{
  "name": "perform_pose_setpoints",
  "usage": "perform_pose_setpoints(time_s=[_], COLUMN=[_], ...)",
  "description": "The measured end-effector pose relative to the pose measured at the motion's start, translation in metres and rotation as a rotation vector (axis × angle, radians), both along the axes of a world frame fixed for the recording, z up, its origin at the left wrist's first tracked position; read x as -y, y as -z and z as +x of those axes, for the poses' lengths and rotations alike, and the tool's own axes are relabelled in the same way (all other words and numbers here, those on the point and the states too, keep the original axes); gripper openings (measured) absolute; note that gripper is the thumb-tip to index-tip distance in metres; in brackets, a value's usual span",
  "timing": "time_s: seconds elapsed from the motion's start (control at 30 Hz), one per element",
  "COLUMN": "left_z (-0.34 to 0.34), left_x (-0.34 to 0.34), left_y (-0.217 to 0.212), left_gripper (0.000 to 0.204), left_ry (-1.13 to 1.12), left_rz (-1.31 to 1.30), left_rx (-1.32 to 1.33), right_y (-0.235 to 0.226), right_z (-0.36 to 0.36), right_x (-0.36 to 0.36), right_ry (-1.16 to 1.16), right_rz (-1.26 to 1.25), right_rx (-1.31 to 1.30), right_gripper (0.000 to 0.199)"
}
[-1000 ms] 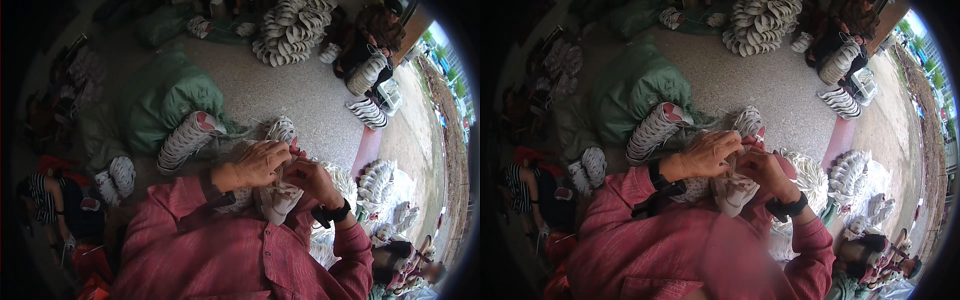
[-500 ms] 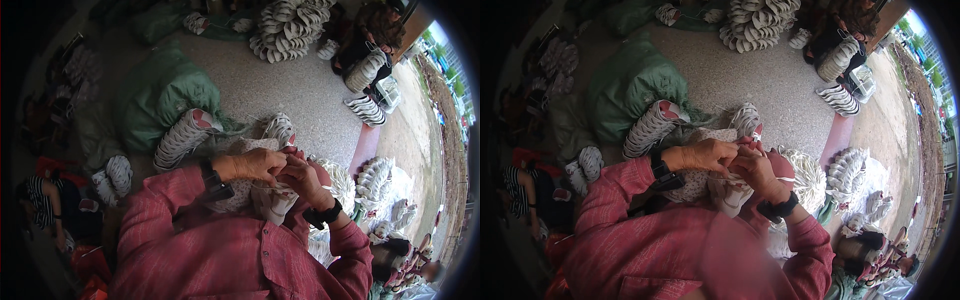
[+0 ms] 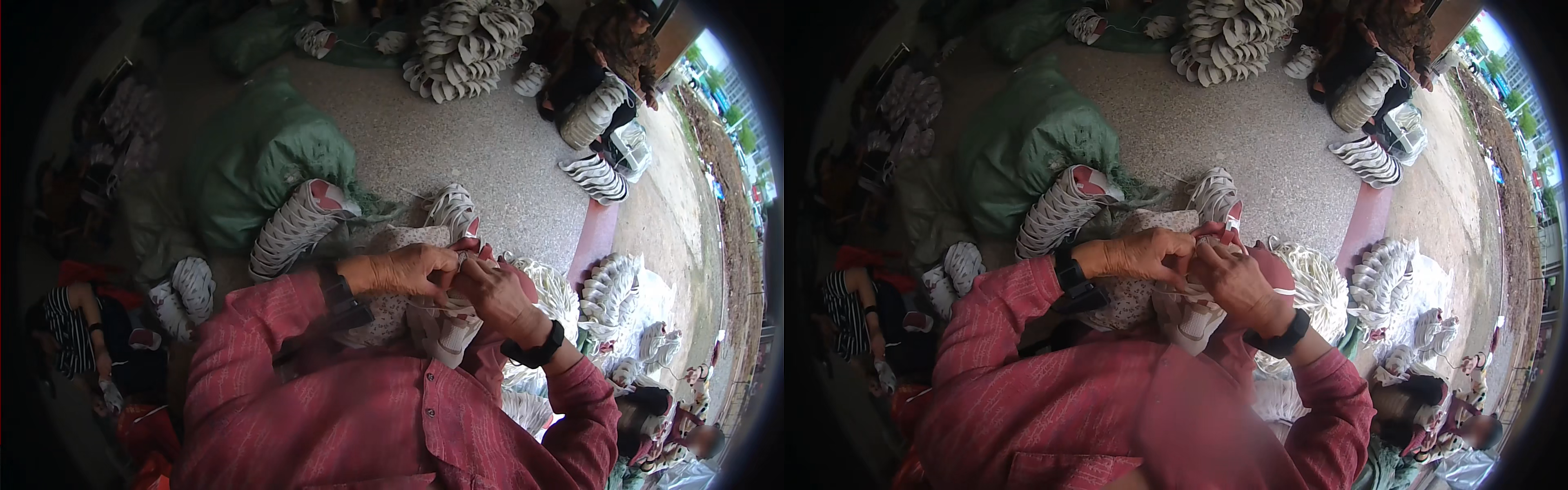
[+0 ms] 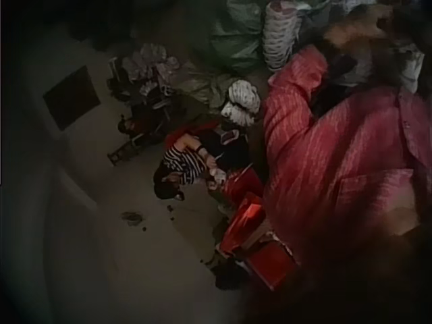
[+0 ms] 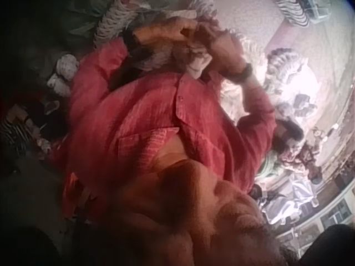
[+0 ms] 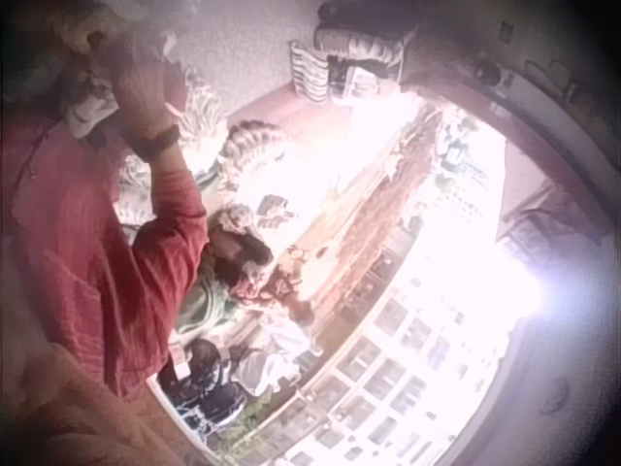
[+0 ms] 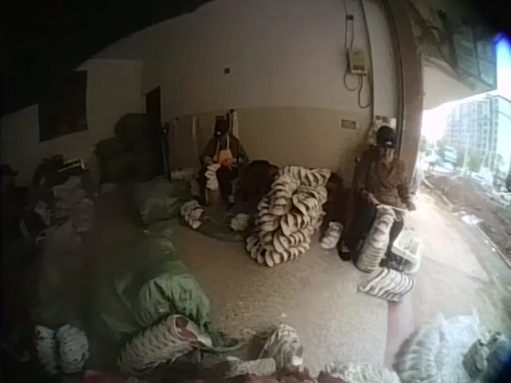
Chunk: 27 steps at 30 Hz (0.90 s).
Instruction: The person threads a white shoelace through the eyelets of a white sneaker with red accents, pulling the lace tight and adjusting it repeatedly. The person works on a single shoe while seated on the floor among stacks of similar shoes.
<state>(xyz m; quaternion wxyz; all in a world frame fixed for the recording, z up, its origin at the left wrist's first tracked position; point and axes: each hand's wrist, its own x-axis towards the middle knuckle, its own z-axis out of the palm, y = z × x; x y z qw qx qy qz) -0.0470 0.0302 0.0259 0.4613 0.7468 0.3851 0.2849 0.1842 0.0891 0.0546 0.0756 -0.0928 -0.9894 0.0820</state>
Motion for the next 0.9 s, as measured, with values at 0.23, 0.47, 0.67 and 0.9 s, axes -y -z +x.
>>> perform_pose_setpoints(time_s=[0.23,0.47,0.67,0.9], left_z=[0.029,0.061,0.062,0.071], left_x=[0.017,0.022,0.02,0.016], left_y=[-0.022,-0.012,-0.006,-0.002], left_gripper=[0.036,0.044,0.059,0.053], left_ry=[-0.097,-0.256,-0.163,-0.228], left_rz=[0.111,0.694,0.694,0.828], left_rx=[-0.317,-0.55,-0.597,-0.746], right_y=[-0.034,-0.026,0.006,0.039], right_z=[0.068,0.011,0.001,0.033], right_x=[-0.064,-0.014,-0.017,-0.032], right_ry=[0.577,0.357,0.413,0.562], right_rz=[-0.219,-1.715,-1.926,-2.026], right_rx=[-0.142,-0.573,-0.984,-0.996], right_gripper=[0.007,0.039,0.025,0.021])
